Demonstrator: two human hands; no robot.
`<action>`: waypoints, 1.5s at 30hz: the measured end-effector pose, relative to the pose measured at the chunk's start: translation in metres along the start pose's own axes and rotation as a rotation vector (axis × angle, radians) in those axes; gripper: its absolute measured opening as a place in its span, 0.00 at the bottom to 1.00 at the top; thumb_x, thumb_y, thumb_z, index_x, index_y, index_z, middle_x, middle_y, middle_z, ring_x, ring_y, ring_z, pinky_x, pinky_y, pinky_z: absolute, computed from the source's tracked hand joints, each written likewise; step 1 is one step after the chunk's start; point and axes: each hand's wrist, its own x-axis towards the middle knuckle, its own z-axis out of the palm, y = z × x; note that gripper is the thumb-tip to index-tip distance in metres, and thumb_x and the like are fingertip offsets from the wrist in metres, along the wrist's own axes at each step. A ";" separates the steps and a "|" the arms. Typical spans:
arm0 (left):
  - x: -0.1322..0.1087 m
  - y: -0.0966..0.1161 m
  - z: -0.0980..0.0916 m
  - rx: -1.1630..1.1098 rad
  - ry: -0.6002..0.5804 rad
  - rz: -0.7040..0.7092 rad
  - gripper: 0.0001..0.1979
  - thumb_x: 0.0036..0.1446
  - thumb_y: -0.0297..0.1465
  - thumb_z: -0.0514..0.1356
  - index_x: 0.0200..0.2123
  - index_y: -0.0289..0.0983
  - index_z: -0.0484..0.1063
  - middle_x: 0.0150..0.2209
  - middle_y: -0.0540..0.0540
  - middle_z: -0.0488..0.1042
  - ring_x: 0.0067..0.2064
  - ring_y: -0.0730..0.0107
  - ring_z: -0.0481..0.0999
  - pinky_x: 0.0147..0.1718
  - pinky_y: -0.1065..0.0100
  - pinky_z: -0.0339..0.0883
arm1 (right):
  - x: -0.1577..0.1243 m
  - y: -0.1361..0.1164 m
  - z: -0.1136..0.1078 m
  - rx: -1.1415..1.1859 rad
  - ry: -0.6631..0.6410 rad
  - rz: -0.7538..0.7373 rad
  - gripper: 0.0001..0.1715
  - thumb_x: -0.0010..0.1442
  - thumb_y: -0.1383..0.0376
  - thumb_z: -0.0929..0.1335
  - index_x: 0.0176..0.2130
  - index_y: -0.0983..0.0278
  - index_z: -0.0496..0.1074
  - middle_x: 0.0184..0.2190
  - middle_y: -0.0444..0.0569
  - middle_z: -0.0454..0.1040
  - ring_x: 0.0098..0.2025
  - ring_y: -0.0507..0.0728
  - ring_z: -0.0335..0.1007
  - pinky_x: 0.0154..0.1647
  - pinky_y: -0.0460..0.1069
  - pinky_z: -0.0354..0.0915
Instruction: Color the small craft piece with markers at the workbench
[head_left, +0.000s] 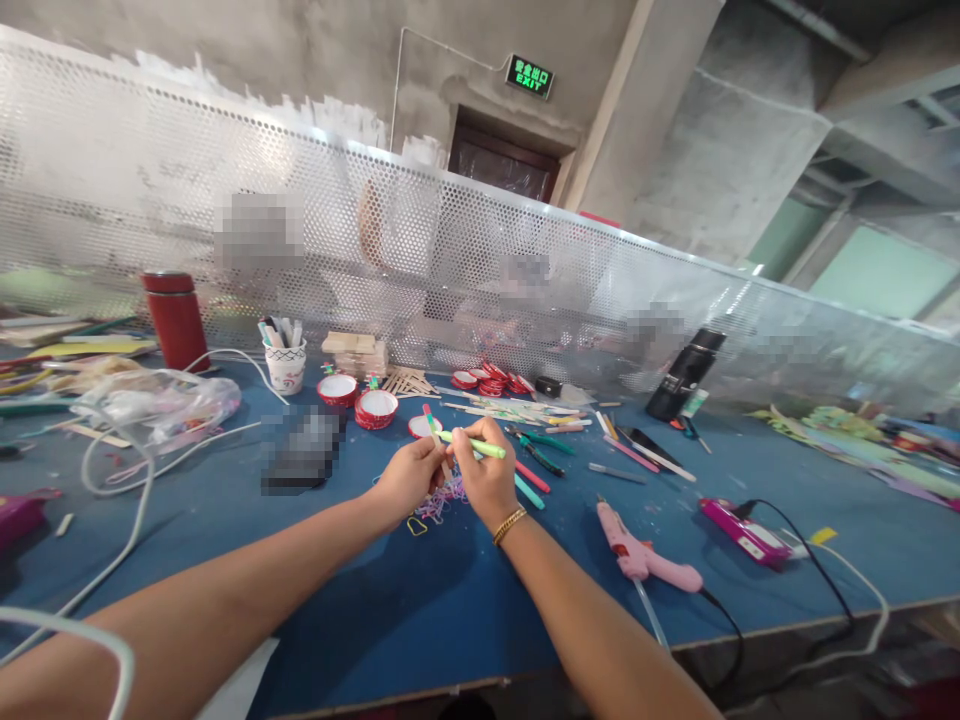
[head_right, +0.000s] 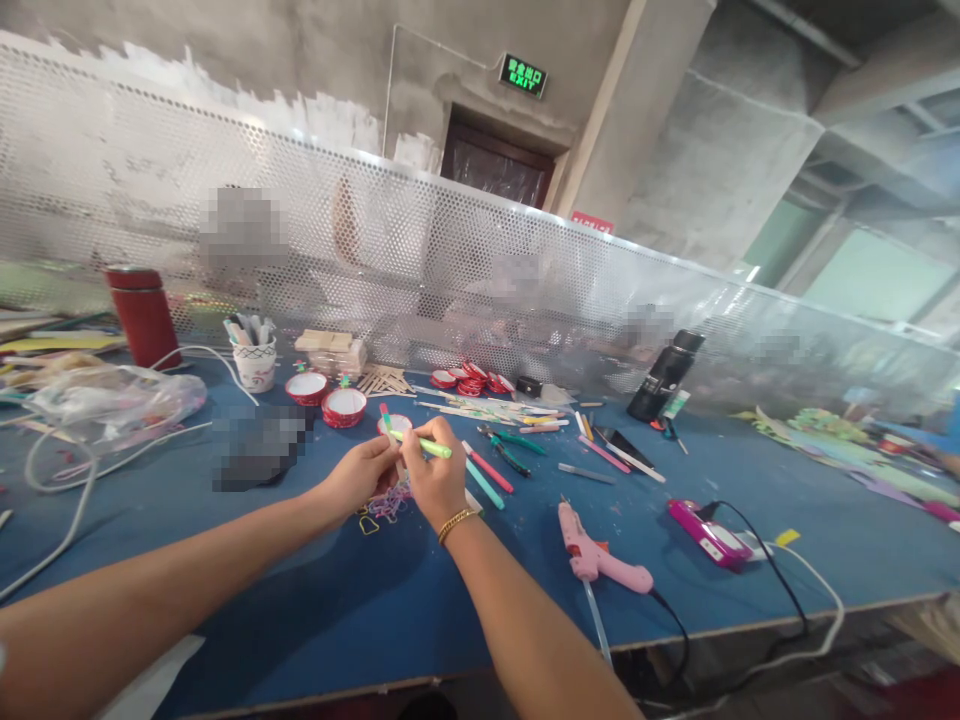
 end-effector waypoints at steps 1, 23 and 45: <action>0.000 0.000 0.000 -0.002 0.001 0.002 0.16 0.54 0.42 0.56 0.23 0.37 0.64 0.14 0.54 0.62 0.16 0.79 0.58 0.17 0.74 0.49 | 0.000 0.000 0.000 -0.011 -0.001 -0.003 0.13 0.62 0.60 0.64 0.27 0.61 0.63 0.23 0.42 0.69 0.26 0.52 0.65 0.31 0.47 0.61; 0.001 0.005 0.001 -0.001 0.004 -0.034 0.18 0.51 0.46 0.58 0.23 0.36 0.65 0.14 0.55 0.61 0.16 0.80 0.56 0.17 0.74 0.47 | 0.003 0.000 -0.004 -0.058 -0.011 -0.059 0.10 0.64 0.60 0.63 0.40 0.60 0.73 0.38 0.49 0.77 0.42 0.57 0.71 0.46 0.52 0.65; -0.004 -0.004 0.010 0.035 -0.024 -0.027 0.15 0.54 0.41 0.56 0.24 0.36 0.66 0.15 0.54 0.63 0.17 0.79 0.58 0.18 0.74 0.49 | 0.000 0.007 -0.004 0.146 0.019 0.056 0.09 0.60 0.63 0.63 0.28 0.62 0.64 0.23 0.42 0.68 0.27 0.52 0.65 0.32 0.47 0.62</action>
